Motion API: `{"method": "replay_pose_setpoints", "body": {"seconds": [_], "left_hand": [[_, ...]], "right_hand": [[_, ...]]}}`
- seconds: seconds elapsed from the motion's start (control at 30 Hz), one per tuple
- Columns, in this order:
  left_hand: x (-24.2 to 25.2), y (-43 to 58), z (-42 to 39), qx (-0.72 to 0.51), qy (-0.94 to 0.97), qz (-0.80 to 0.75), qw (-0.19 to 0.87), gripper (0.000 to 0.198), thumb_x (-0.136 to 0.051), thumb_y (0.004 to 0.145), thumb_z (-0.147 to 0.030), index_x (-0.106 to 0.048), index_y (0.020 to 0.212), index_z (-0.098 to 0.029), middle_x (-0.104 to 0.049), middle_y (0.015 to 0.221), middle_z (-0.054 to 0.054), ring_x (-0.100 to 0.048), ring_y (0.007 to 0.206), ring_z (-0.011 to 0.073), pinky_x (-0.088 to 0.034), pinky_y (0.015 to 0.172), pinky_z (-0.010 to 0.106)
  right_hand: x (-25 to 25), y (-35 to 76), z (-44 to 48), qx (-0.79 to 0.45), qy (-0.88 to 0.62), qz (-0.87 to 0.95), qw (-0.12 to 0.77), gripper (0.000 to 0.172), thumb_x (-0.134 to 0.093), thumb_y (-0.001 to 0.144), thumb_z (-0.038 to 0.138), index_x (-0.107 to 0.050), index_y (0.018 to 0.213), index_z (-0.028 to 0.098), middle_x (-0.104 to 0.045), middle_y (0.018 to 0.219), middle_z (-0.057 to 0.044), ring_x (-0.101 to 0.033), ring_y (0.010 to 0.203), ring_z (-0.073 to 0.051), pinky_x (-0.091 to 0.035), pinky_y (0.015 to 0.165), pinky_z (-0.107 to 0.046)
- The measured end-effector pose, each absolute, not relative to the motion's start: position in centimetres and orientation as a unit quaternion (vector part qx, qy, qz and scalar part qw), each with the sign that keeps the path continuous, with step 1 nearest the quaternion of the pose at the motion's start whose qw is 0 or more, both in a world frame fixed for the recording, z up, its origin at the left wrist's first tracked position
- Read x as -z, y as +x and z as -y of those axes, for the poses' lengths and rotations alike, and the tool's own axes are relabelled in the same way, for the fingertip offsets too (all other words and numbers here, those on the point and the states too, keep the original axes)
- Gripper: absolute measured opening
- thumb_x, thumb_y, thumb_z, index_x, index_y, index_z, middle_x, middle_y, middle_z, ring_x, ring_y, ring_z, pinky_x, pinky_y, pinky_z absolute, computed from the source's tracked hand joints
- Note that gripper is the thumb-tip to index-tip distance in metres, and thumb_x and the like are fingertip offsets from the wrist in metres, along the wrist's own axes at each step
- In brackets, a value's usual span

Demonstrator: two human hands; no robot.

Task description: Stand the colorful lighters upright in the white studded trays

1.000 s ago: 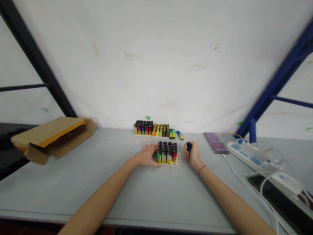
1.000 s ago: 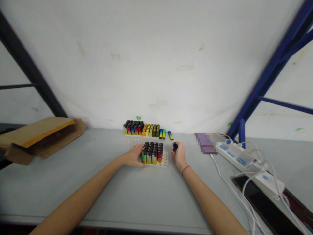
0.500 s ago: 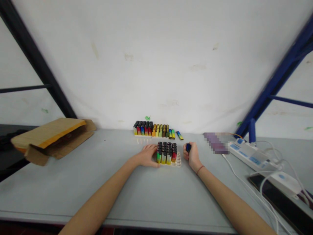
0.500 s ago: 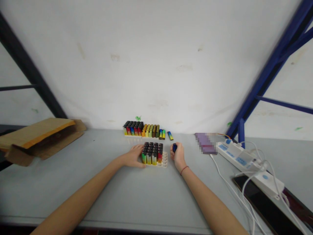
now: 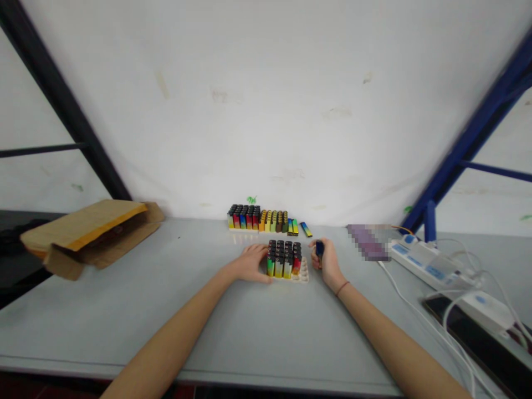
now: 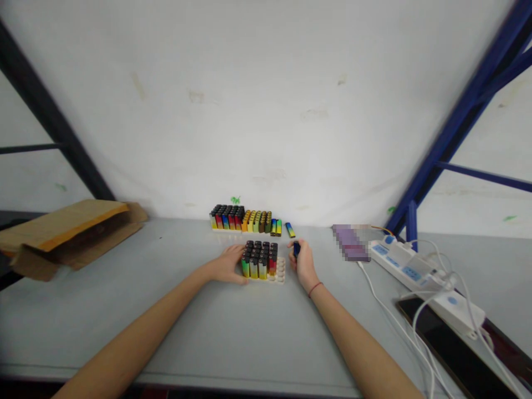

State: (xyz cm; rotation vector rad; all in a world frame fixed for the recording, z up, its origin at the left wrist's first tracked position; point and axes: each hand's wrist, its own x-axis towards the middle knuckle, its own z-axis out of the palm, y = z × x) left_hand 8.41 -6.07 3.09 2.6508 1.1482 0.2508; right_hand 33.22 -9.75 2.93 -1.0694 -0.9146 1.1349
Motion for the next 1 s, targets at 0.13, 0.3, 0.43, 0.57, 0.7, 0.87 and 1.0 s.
{"method": "replay_pose_setpoints", "body": {"seconds": [0.13,0.3,0.43,0.57,0.7,0.87,1.0], "left_hand": [[-3.0,8.3,5.6,-0.099,0.905,-0.396,0.122,0.086,-0.076,0.059,-0.054,-0.048,0.13,-0.014,-0.043,0.14,0.016,-0.039,0.129,0.0383,-0.027,0.11,0.049],[-3.0,8.3,5.3,-0.122,0.897,-0.407,0.121,0.081,-0.074,0.062,-0.051,-0.049,0.129,-0.015,-0.048,0.135,0.015,-0.042,0.126,0.037,-0.031,0.108,0.047],[-2.9,8.4,5.4,-0.125,0.899,-0.403,0.116,0.081,-0.073,0.063,-0.052,-0.048,0.129,-0.015,-0.048,0.136,0.016,-0.043,0.125,0.0375,-0.031,0.107,0.048],[-2.9,8.4,5.5,-0.116,0.902,-0.401,0.112,0.079,-0.073,0.064,-0.052,-0.048,0.128,-0.013,-0.047,0.136,0.017,-0.043,0.125,0.0371,-0.031,0.107,0.048],[-2.9,8.3,5.6,-0.117,0.903,-0.398,0.114,0.079,-0.072,0.065,-0.052,-0.047,0.128,-0.013,-0.046,0.137,0.017,-0.042,0.125,0.0368,-0.031,0.107,0.048],[-3.1,8.4,5.7,-0.118,0.9,-0.402,0.116,0.08,-0.072,0.064,-0.053,-0.046,0.129,-0.015,-0.047,0.136,0.016,-0.042,0.125,0.036,-0.03,0.107,0.047],[-3.1,8.5,5.7,-0.113,0.902,-0.402,0.112,0.078,-0.072,0.064,-0.052,-0.047,0.128,-0.014,-0.047,0.136,0.016,-0.043,0.125,0.0366,-0.031,0.107,0.048]], "right_hand": [[-4.0,33.6,10.2,-0.433,-0.45,0.486,0.611,0.03,-0.053,0.08,0.053,-0.047,0.081,0.023,-0.046,0.046,0.009,-0.04,0.039,-0.01,-0.032,0.039,-0.02],[-6.3,34.5,11.1,-0.365,-0.428,0.614,0.554,0.031,-0.061,0.079,0.051,-0.061,0.077,0.02,-0.063,0.071,-0.001,-0.057,0.068,-0.016,-0.045,0.062,-0.026],[-6.6,35.0,11.3,-0.379,-0.421,0.664,0.489,0.028,-0.065,0.077,0.046,-0.071,0.088,0.02,-0.069,0.087,-0.004,-0.059,0.078,-0.018,-0.048,0.067,-0.029],[-6.1,34.8,11.5,-0.424,-0.416,0.674,0.439,0.03,-0.066,0.078,0.041,-0.071,0.095,0.018,-0.068,0.07,-0.002,-0.057,0.059,-0.014,-0.047,0.057,-0.026],[-6.0,34.5,11.6,-0.405,-0.411,0.689,0.439,0.029,-0.065,0.079,0.039,-0.07,0.099,0.018,-0.071,0.085,-0.006,-0.064,0.069,-0.017,-0.052,0.065,-0.03],[-6.2,34.4,11.7,-0.352,-0.411,0.713,0.446,0.027,-0.068,0.077,0.037,-0.068,0.099,0.02,-0.069,0.092,-0.005,-0.062,0.072,-0.016,-0.051,0.066,-0.029],[-6.6,34.3,12.1,-0.344,-0.404,0.725,0.44,0.021,-0.067,0.078,0.037,-0.067,0.091,0.021,-0.067,0.089,-0.004,-0.061,0.072,-0.016,-0.05,0.064,-0.028]]}}
